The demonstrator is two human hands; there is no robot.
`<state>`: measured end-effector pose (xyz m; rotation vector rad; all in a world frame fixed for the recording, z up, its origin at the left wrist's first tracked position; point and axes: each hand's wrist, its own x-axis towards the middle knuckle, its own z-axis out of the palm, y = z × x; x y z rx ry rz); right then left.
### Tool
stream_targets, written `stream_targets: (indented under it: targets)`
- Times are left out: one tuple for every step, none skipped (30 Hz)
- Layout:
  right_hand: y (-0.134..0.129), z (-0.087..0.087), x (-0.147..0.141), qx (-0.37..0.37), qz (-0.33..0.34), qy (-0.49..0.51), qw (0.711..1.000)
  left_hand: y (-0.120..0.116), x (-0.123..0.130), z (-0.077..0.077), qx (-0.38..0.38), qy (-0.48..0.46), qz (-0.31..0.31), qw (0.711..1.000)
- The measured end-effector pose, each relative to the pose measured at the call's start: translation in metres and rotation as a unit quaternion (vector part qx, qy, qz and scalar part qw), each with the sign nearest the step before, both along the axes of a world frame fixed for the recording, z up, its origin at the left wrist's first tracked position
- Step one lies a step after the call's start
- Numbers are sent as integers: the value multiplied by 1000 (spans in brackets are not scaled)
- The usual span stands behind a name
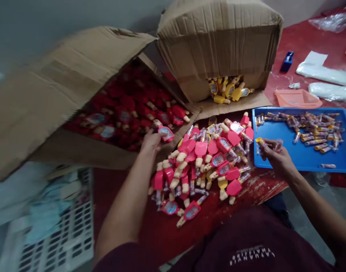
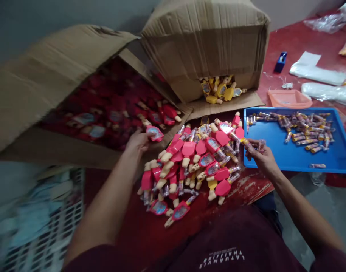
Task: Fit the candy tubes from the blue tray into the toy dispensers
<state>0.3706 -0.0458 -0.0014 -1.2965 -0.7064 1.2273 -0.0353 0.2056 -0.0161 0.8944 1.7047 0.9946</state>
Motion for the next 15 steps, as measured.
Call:
stream_targets:
  targets:
    - [-4, 3, -6, 8, 20, -13, 1000, -19, -5, 11, 14, -16, 11, 1000]
    - [-9, 4, -11, 16, 35, -26, 999, -41, -8, 22, 33, -37, 19, 999]
    - [-14, 5, -17, 22, 49, -36, 998, -65, -8, 32, 55, -67, 26, 996]
    - [-19, 5, -24, 28, 64, -44, 997, -91, -3, 40, 80, -102, 32, 991]
    - [-24, 4, -30, 35, 78, -51, 995, -117, 7, 47, 110, -146, 40, 982]
    - [-28, 4, -38, 43, 94, -57, 993, -143, 21, 52, 133, -194, 47, 971]
    - [-33, 3, -45, 51, 109, -63, 991, -168, 38, 55, 147, -231, 56, 960]
    - [-38, 3, -52, 60, 122, -70, 988, -191, 58, 57, 148, -258, 60, 953]
    - [-43, 3, -59, 71, 129, -79, 986, -211, 78, 57, 136, -296, 46, 944]
    - [-48, 4, -65, 83, 128, -92, 984, -228, 97, 57, 129, -336, 25, 933]
    - [-54, 6, -71, 98, 124, -110, 981, -243, 114, 57, 129, -374, 4, 919]
    - [-60, 8, -75, 116, 116, -135, 977, -256, 129, 57, 132, -406, -11, 904]
    - [-66, 11, -78, 138, 104, -165, 971, -267, 141, 57, 141, -430, -18, 891]
    - [-71, 14, -80, 164, 90, -197, 963, -277, 150, 57, 150, -446, -16, 882]
    - [-77, 17, -82, 188, 81, -226, 952, -285, 156, 56, 156, -455, -7, 877]
